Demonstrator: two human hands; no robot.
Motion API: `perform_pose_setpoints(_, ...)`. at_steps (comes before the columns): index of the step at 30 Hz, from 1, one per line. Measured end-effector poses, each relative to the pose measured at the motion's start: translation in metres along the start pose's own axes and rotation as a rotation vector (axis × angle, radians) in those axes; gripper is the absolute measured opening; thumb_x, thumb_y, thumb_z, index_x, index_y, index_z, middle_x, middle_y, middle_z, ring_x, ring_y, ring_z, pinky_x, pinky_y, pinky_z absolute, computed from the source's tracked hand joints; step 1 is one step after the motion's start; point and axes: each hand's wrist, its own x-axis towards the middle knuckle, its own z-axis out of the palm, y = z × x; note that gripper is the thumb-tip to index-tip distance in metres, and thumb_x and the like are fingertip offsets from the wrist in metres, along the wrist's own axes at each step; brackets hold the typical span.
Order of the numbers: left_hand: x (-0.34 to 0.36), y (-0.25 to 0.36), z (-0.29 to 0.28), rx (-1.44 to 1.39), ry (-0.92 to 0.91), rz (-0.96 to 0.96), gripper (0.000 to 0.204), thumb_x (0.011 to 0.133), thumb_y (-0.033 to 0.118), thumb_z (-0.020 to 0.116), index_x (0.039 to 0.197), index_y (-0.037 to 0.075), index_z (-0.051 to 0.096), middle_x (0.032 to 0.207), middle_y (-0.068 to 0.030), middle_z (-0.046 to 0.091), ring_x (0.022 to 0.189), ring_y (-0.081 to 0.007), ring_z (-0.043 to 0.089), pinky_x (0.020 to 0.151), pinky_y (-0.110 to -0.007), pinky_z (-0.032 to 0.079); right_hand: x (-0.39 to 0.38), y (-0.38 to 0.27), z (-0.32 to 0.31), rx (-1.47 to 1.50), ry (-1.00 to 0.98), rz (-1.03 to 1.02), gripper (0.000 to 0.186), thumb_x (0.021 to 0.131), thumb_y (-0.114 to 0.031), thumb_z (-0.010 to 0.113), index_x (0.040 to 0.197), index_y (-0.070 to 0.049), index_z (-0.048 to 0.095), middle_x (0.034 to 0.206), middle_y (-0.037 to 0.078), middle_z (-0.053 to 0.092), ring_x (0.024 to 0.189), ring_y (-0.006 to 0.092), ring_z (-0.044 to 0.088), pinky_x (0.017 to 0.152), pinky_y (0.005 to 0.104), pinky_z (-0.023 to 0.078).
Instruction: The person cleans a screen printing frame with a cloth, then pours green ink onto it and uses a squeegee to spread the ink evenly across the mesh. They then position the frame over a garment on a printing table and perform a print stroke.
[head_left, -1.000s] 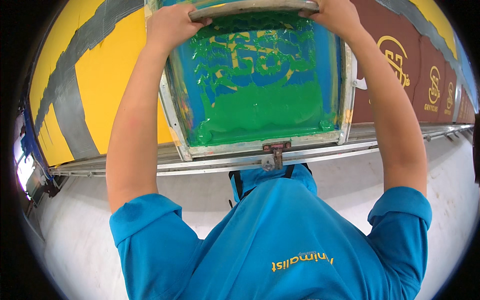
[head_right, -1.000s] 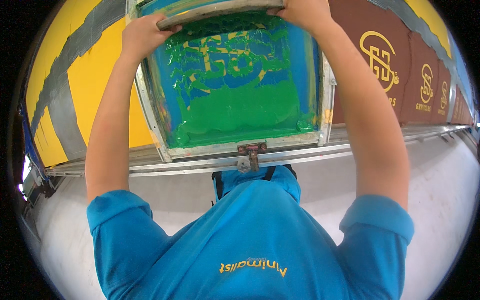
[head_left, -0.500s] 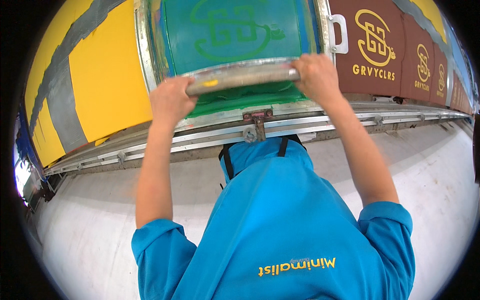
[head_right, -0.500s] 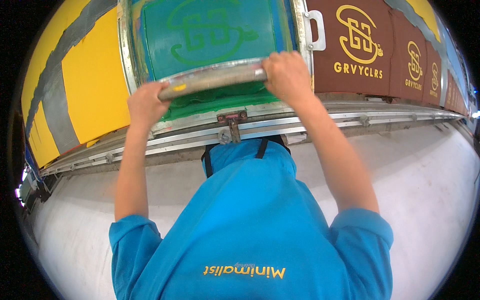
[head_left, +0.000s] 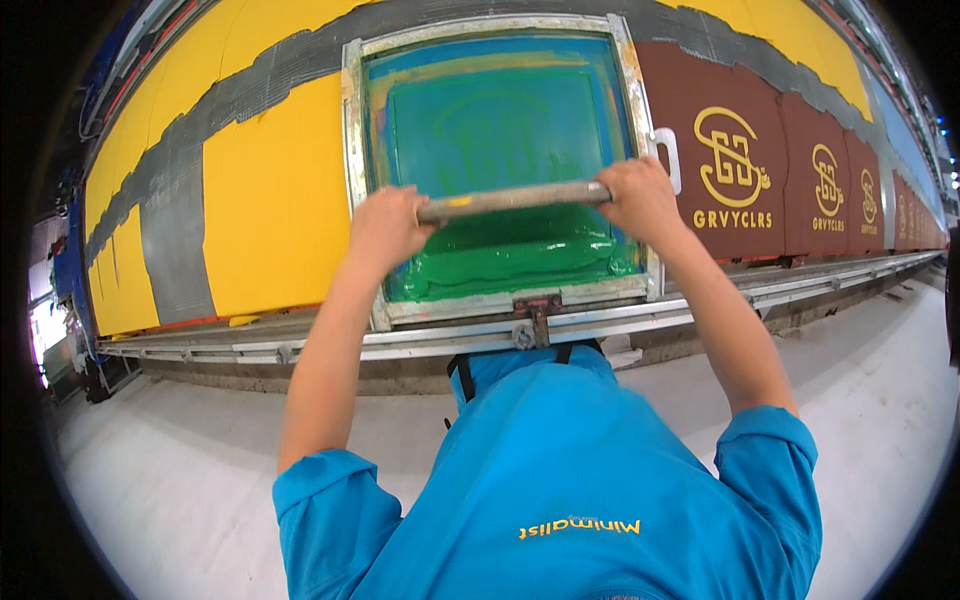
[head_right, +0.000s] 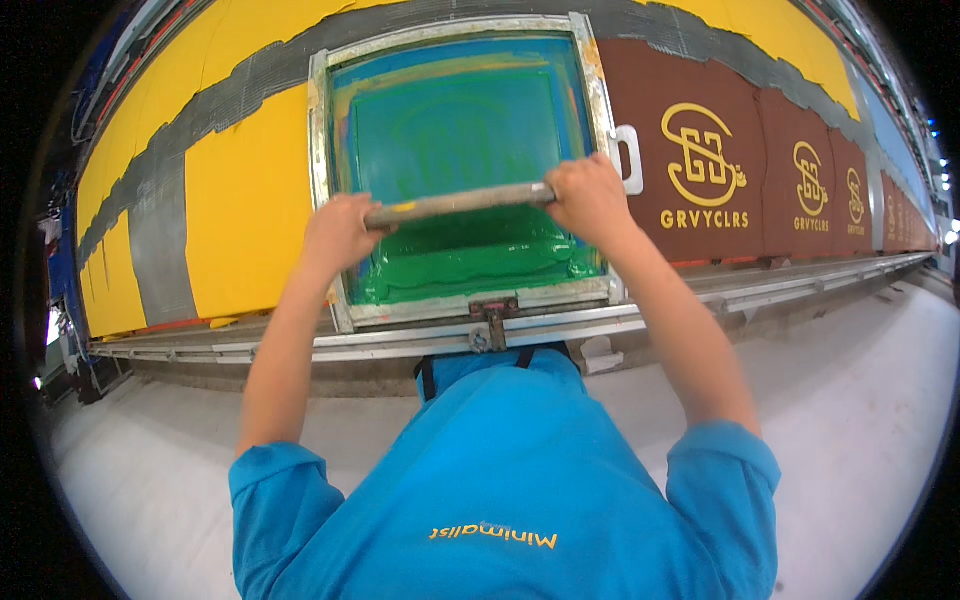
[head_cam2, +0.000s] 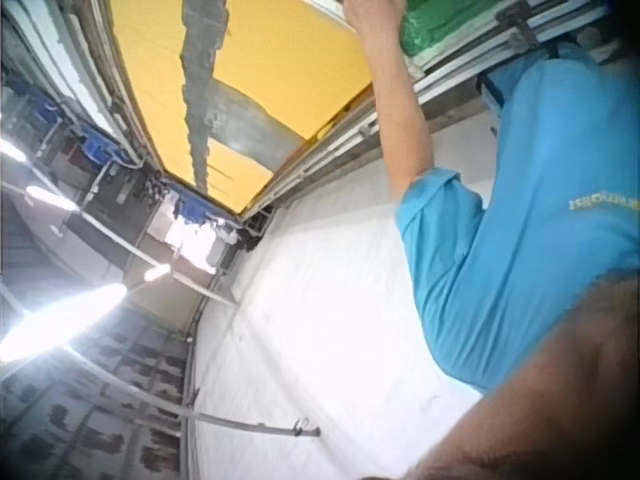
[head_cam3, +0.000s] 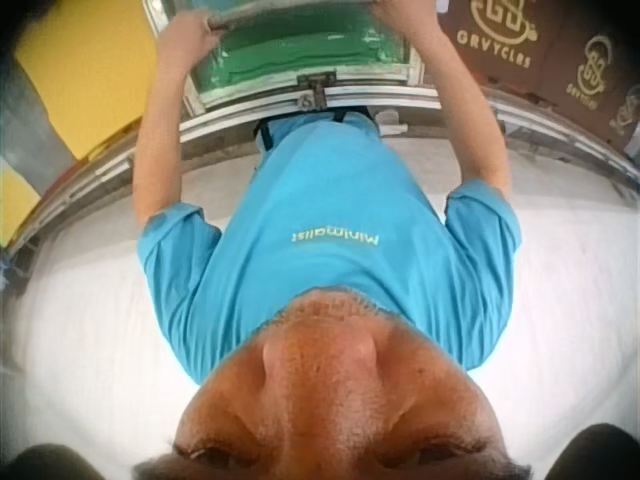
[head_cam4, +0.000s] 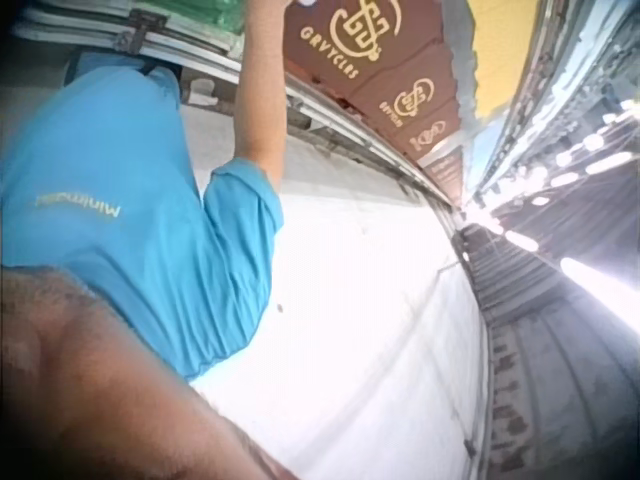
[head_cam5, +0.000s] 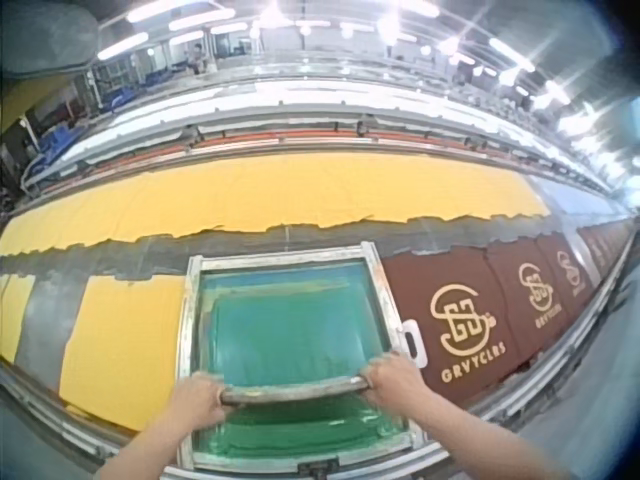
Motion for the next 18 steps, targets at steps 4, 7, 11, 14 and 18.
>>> perform_pose_setpoints(4, 0.107, -0.044, -0.024, 0.149, -0.111, -0.038, 0.042, 0.084, 0.047, 0.078, 0.101, 0.008, 0.079, 0.106, -0.0189, 0.074, 0.096, -0.0392, 0.069, 0.083, -0.049, 0.056, 0.101, 0.038, -0.006, -0.095, -0.059, 0.119, 0.030, 0.080, -0.040, 0.082, 0.091, -0.012, 0.076, 0.080, 0.009, 0.072, 0.084, 0.0322, 0.069, 0.082, 0.0452, 0.049)
perform_pose_setpoints(7, 0.176, -0.072, -0.037, 0.080, -0.108, -0.012, 0.039, 0.085, 0.046, 0.079, 0.093, 0.008, 0.079, 0.093, -0.0177, 0.075, 0.090, -0.0388, 0.070, 0.080, -0.050, 0.057, 0.165, 0.064, -0.006, -0.110, -0.050, 0.162, 0.038, 0.081, -0.048, 0.080, 0.090, -0.012, 0.076, 0.083, 0.012, 0.073, 0.085, 0.0344, 0.070, 0.081, 0.0458, 0.051)
perform_pose_setpoints(11, 0.223, -0.089, -0.035, 0.102, -0.087, 0.000, 0.045, 0.084, 0.053, 0.076, 0.087, 0.008, 0.078, 0.083, -0.0164, 0.073, 0.084, -0.0375, 0.071, 0.077, -0.048, 0.057, 0.210, 0.088, 0.000, -0.080, -0.122, 0.223, 0.044, 0.080, -0.053, 0.080, 0.092, -0.010, 0.076, 0.086, 0.014, 0.074, 0.090, 0.0356, 0.071, 0.080, 0.0476, 0.055)
perform_pose_setpoints(14, 0.232, -0.093, -0.027, 0.204, -0.062, 0.003, 0.051, 0.083, 0.059, 0.074, 0.091, 0.009, 0.079, 0.088, -0.0154, 0.075, 0.087, -0.0357, 0.072, 0.079, -0.046, 0.059, 0.220, 0.096, 0.004, -0.169, -0.122, 0.178, 0.046, 0.079, -0.054, 0.081, 0.093, -0.011, 0.075, 0.086, 0.014, 0.074, 0.091, 0.0353, 0.071, 0.080, 0.0486, 0.057)
perform_pose_setpoints(18, 0.227, -0.092, -0.022, 0.190, -0.044, -0.002, 0.050, 0.084, 0.061, 0.072, 0.089, 0.011, 0.079, 0.083, -0.0129, 0.074, 0.085, -0.0344, 0.072, 0.076, -0.046, 0.058, 0.213, 0.089, 0.008, -0.189, -0.097, 0.227, 0.044, 0.080, -0.052, 0.080, 0.097, -0.012, 0.076, 0.086, 0.014, 0.073, 0.086, 0.0372, 0.070, 0.077, 0.0489, 0.055)
